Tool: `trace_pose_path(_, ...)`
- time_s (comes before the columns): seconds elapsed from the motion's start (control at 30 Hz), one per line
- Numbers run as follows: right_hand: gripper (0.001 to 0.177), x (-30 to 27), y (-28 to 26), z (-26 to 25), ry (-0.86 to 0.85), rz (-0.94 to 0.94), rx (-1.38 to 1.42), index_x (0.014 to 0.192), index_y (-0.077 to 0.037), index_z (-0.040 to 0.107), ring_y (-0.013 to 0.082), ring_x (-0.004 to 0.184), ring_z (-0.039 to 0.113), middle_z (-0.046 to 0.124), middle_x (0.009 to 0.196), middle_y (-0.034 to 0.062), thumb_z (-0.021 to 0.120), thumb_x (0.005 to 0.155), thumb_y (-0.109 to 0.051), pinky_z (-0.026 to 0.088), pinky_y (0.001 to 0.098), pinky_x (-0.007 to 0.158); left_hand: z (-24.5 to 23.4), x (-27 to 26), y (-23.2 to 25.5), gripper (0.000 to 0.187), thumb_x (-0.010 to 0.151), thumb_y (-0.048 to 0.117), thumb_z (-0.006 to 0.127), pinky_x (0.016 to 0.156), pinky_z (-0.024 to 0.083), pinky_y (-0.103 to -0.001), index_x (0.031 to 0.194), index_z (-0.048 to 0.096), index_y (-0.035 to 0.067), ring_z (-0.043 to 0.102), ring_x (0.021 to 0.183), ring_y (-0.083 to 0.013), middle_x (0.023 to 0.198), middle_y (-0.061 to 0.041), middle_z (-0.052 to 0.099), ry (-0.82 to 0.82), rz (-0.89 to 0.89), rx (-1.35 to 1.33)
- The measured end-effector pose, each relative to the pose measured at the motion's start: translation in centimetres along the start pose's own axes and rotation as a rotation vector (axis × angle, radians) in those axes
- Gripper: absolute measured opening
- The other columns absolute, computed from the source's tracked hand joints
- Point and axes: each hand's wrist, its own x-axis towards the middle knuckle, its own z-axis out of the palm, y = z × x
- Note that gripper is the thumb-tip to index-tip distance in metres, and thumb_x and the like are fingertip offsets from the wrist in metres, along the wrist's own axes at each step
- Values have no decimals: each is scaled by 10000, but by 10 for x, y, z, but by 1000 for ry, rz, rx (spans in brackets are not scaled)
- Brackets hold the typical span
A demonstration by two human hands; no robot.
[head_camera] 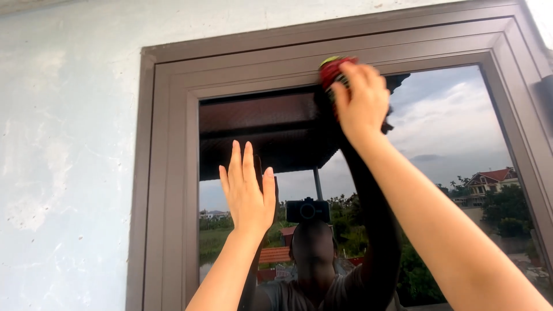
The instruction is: Cleaning a glass door and its metal frame using a cloth rag.
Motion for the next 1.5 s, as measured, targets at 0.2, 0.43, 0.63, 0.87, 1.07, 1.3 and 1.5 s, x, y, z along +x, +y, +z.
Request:
trace_pose_path(0.2, 552, 50, 74, 33, 42, 188, -277, 1498, -94, 494, 465, 1414, 346, 400, 1540, 229, 634, 1030, -351, 245, 716, 1087, 21, 49, 15, 569, 1043, 319, 509, 1249, 150, -592, 1539, 423, 54, 363, 1506, -361, 1623, -201, 380, 18, 86, -1)
trace_pose_path(0.43, 607, 53, -17, 78, -311, 76, -379, 1506, -135, 500, 395, 1434, 355, 421, 1584, 140, 602, 989, -437, 212, 737, 1107, 62, 86, -8, 546, 1046, 329, 518, 1252, 164, -566, 1521, 460, 67, 360, 1509, -357, 1612, -179, 404, 45, 45, 26)
trace_pose_path(0.63, 546, 45, -6, 71, -251, -419, -15, 1407, -142, 626, 310, 1328, 502, 556, 1489, 95, 703, 919, -373, 358, 566, 1092, 81, 92, -1, 554, 1049, 335, 516, 1239, 160, -577, 1524, 453, 58, 360, 1501, -361, 1601, -187, 419, 56, 36, 21)
trace_pose_path(0.87, 334, 39, 108, 8, -101, -110, -237, 1295, -136, 737, 309, 1287, 548, 657, 1418, 51, 707, 1007, -304, 368, 527, 1031, 79, 93, -1, 540, 1058, 334, 512, 1252, 150, -577, 1518, 467, 55, 358, 1509, -359, 1595, -187, 429, -3, 91, 22)
trace_pose_path(1.07, 330, 32, 5, 45, -147, -199, -174, 1208, -147, 748, 272, 1229, 563, 682, 1318, 14, 744, 910, -291, 369, 521, 1003, 78, 94, 2, 551, 1043, 334, 521, 1239, 149, -577, 1510, 468, 48, 361, 1495, -357, 1583, -199, 434, -40, 97, 53)
trace_pose_path(1.3, 324, 28, 58, 8, -126, -98, -242, 1259, -140, 745, 283, 1249, 555, 665, 1374, 32, 714, 961, -263, 380, 498, 985, 76, 90, -5, 554, 1046, 329, 526, 1247, 136, -572, 1514, 457, 41, 371, 1497, -357, 1579, -206, 441, -47, 70, 18)
trace_pose_path(1.5, 314, 29, 44, 31, -90, 20, -322, 1218, -127, 752, 295, 1226, 560, 677, 1354, 26, 698, 950, -282, 356, 538, 980, 75, 93, -6, 545, 1047, 326, 532, 1247, 135, -572, 1513, 450, 58, 383, 1491, -343, 1573, -187, 452, -52, 51, -32)
